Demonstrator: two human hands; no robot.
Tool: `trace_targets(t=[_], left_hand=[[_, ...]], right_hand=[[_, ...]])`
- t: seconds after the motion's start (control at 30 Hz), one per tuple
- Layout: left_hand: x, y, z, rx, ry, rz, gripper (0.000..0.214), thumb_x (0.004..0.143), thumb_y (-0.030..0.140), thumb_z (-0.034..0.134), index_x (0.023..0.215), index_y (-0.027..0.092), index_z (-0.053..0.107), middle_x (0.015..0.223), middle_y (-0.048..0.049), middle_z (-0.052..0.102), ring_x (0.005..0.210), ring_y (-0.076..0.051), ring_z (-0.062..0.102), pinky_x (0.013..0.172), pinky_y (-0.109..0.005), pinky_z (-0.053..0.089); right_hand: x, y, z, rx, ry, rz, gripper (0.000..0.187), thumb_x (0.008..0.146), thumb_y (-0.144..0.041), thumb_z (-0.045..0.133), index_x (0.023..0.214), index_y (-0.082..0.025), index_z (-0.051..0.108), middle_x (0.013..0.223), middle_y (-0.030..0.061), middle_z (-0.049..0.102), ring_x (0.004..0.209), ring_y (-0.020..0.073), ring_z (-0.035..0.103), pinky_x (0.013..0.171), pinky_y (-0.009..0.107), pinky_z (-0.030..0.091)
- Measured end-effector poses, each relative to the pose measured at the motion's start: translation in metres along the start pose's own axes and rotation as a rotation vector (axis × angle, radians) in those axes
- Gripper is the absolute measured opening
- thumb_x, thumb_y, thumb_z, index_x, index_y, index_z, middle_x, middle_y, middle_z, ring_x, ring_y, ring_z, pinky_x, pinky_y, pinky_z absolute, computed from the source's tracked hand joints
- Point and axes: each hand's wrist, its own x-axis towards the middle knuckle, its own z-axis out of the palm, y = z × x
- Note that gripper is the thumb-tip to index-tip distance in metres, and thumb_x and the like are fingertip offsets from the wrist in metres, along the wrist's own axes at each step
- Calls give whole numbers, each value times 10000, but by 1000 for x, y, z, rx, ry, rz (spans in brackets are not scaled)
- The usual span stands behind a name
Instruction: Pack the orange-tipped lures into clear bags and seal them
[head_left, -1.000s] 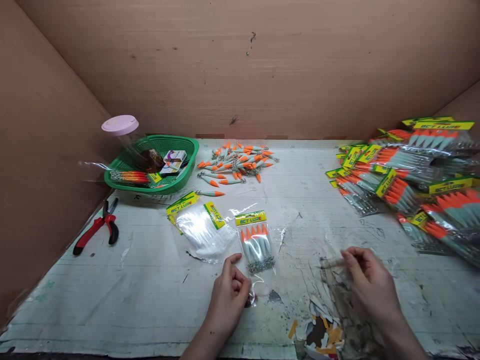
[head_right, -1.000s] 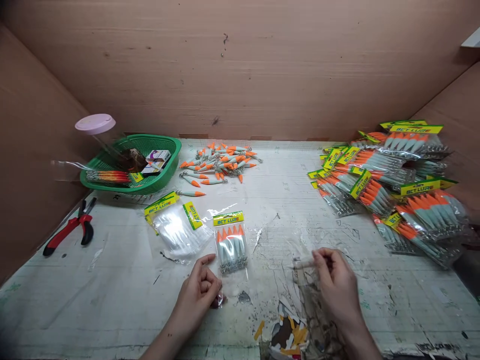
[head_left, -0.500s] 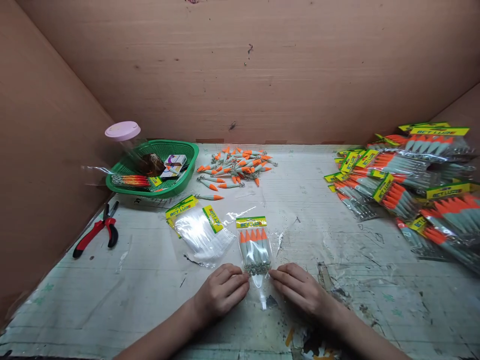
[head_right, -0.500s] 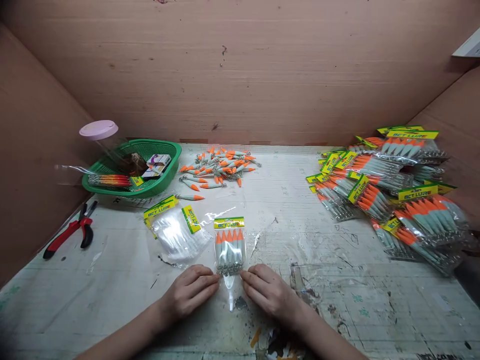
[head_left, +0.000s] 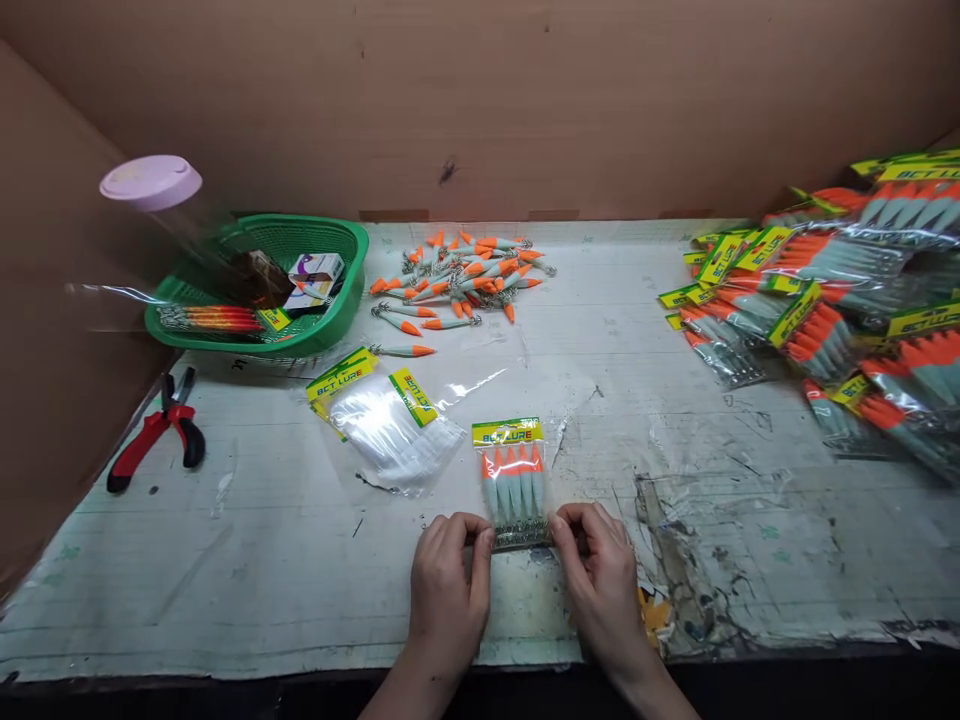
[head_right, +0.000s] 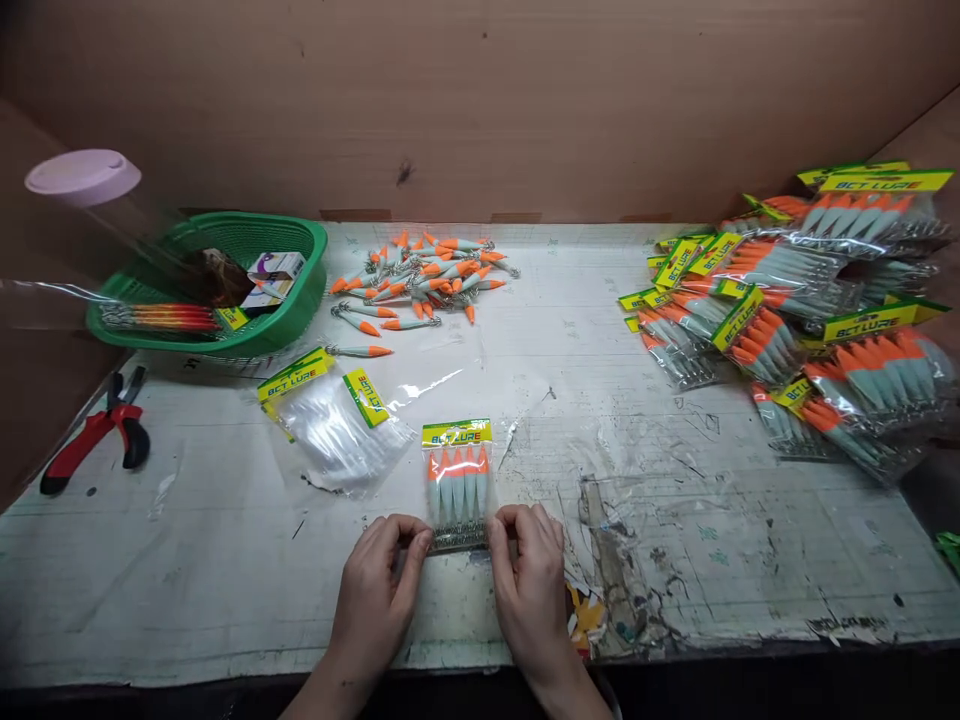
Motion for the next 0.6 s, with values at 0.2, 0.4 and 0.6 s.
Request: trace_targets(t=[0.2,0.4,0.6], left_hand=[[8,10,4,155,-33,-119,200,866,263,418,679,219,473,652,-15,594,666,-188,570,591,-275,378],[19,12,1,341,-48,-235,232,878,284,385,680,220,488,645,-21,603,586,-179,558,503,-259,288],[25,8,-3,38,29,-93,304,727,500,576,611,225,516,595,-15,539,606,-201,528,556,-283,375]], right_hand=[[3,-11,11,-133,56,5,190,888,-212,388,701,-220,421,677,3,497,689,189,439,680,335,291],[10,-1,5,-151,116,30,99,864,-215,394,787,-217,456,789,41,486,770,217,442,701,357,329],[14,-7,4,-42,111,38,212,814,-401,582,735,-224,494,781,36,511,801,224,455,724,371,355]])
